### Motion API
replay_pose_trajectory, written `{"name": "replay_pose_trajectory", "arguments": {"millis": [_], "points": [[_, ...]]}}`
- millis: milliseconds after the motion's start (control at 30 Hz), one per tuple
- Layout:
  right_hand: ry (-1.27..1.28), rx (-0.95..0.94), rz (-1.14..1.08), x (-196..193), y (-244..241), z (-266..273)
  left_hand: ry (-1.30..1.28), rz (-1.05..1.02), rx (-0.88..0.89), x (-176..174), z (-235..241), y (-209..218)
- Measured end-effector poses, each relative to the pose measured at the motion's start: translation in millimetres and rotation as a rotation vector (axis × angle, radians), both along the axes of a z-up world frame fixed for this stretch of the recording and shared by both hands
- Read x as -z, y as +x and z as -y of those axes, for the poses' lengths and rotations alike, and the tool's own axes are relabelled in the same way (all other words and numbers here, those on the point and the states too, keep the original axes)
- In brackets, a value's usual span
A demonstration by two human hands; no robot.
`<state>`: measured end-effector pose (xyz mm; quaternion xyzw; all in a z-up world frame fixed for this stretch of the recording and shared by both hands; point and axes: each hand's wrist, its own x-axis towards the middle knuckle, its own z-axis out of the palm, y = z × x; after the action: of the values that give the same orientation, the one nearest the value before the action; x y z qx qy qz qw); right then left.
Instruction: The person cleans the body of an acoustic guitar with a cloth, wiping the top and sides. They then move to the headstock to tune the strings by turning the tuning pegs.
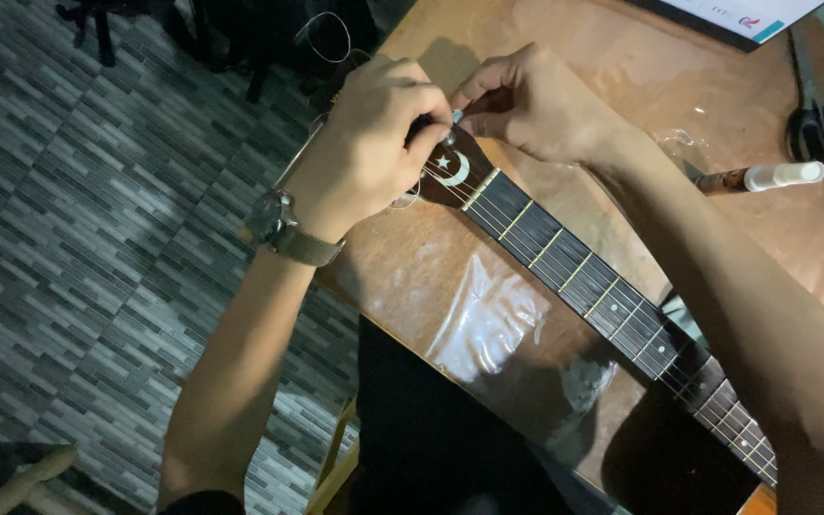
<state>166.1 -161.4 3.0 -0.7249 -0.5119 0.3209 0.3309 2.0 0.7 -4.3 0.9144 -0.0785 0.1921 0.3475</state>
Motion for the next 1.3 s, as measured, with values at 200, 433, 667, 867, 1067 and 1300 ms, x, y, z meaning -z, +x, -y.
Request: {"name": "replay_pose_trajectory", "arguments": {"millis": [200,433,667,867,1067,1300], "points": [[-0.050,0.019,0.005,-15,-7,3,0.014,-0.002,-0.011,3,0,0],[-0.062,-0.083,-0.065,-7,7,-1,0.025,-0.003,0.004,-2,1,-1],[-0.093,-0.015,-0.135,-5,8,-2,0.003,-0.006,-0.004,0,0,-3],[-0.078,0.039,-0.171,-5,4,0,0.014,-0.007,-0.010,1,2,-3],[-0.117,0.045,0.097,-52,-20,32,0.072,0.006,-0.048,0,6,-7],[-0.372,0.257,0.020,-82,-57,48,0.200,0.010,0.052,-7,31,6]]}}
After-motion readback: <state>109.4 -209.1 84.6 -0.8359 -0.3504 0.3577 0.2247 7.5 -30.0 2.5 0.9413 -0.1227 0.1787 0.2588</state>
